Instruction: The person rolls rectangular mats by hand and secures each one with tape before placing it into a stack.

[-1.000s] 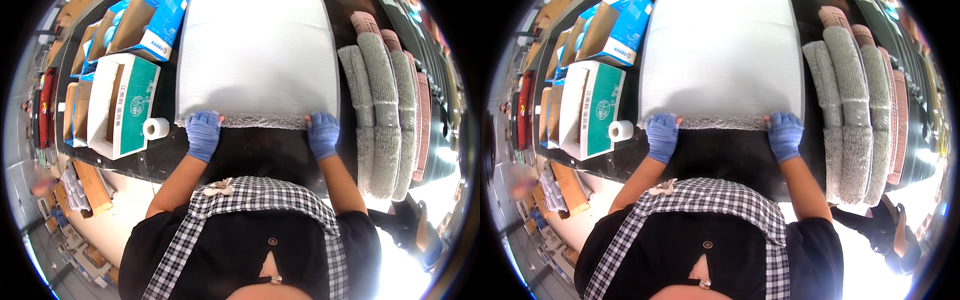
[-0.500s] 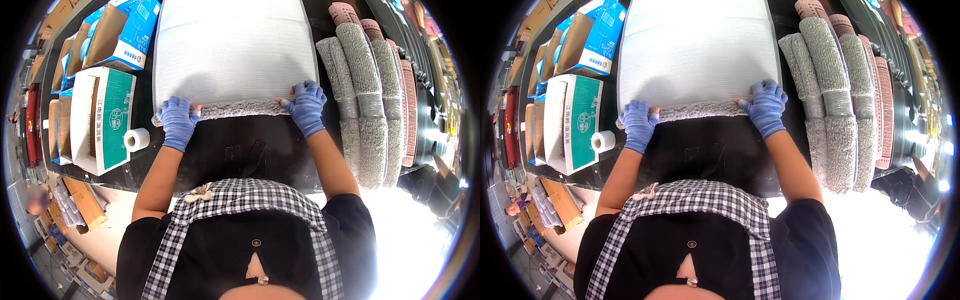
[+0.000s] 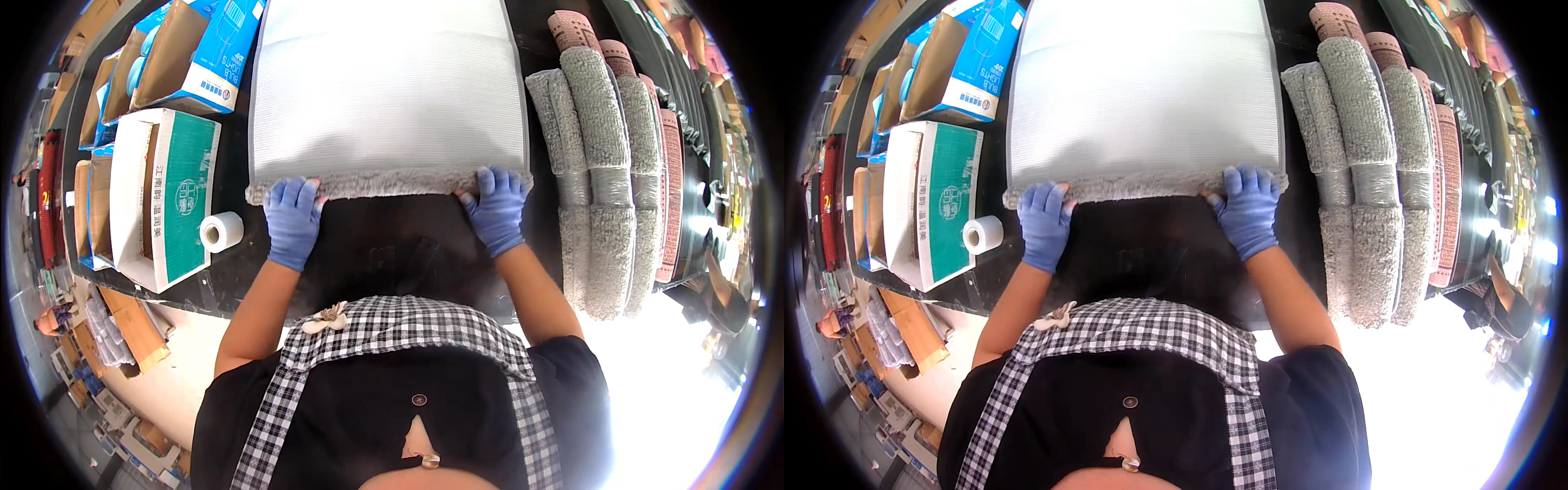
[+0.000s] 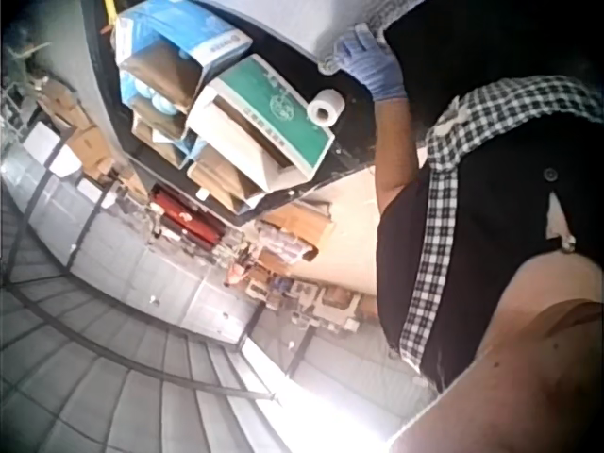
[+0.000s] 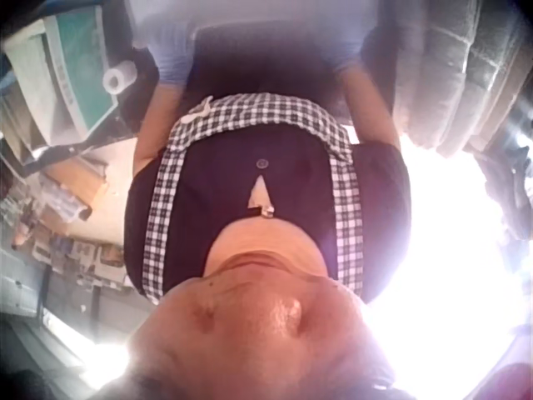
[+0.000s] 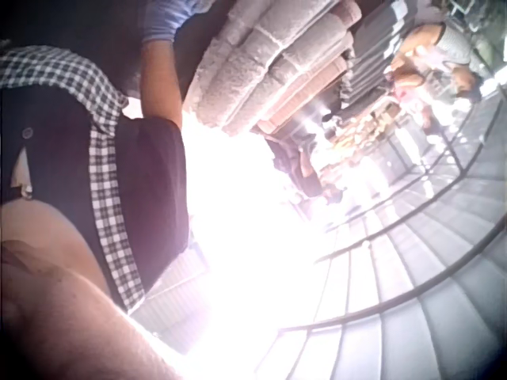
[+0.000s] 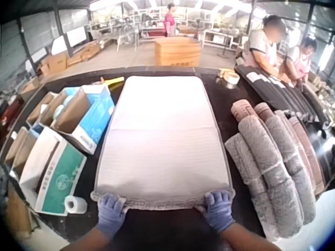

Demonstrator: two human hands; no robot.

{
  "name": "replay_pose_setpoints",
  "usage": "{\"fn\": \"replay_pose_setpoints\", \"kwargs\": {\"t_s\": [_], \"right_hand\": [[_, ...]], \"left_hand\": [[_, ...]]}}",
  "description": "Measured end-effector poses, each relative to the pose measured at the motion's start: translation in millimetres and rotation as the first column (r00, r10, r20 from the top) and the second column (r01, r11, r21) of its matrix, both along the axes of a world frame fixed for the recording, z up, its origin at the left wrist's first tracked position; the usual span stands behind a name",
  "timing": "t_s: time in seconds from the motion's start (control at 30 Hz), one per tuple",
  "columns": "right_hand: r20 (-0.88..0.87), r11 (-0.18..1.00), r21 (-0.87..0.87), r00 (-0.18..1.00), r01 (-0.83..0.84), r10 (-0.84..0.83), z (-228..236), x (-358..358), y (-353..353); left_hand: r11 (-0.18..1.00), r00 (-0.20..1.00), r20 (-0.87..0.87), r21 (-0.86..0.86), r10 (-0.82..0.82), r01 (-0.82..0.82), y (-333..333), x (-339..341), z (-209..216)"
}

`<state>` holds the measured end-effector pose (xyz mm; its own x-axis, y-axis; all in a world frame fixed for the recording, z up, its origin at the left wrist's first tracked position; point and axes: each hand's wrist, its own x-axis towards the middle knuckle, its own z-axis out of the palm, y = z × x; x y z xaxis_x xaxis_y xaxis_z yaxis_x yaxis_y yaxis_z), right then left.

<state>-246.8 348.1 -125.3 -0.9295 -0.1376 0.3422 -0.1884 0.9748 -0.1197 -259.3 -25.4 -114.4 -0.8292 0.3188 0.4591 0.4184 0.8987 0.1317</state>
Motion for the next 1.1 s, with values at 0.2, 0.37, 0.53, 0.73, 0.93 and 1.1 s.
{"fn": "replay_pose_setpoints", "kwargs": {"t_s": [0.2,0.37,0.53,0.73,0.93,1.1], "right_hand": [[0.317,0.994,0.072,0.944,0.076,-0.095,27,-57,2],[0.220,0.987,-0.011,0.964,0.158,-0.152,22,-99,2],[0.402,0.991,0.057,0.905,0.125,-0.137,27,-103,1],[-0.126,0.996,0.052,0.990,0.072,-0.065,9,-51,-19],[0.097,1.000,0.008,0.995,0.018,-0.019,28,-89,-10],[0.266,0.998,0.008,0.962,0.062,-0.062,36,-100,-10]], "left_hand": [[0.988,0.972,0.200,-0.123,0.121,-0.098,4,-68,11],[0.964,0.961,0.115,0.062,0.250,-0.259,8,-108,6],[0.996,0.993,0.086,-0.040,0.083,-0.080,5,-87,-1],[0.998,0.998,0.015,0.028,-0.062,0.061,-8,-46,-11],[0.986,0.997,0.062,-0.162,0.048,-0.038,-1,-103,-11],[0.971,0.993,0.091,-0.230,0.081,-0.058,3,-120,7]]}}
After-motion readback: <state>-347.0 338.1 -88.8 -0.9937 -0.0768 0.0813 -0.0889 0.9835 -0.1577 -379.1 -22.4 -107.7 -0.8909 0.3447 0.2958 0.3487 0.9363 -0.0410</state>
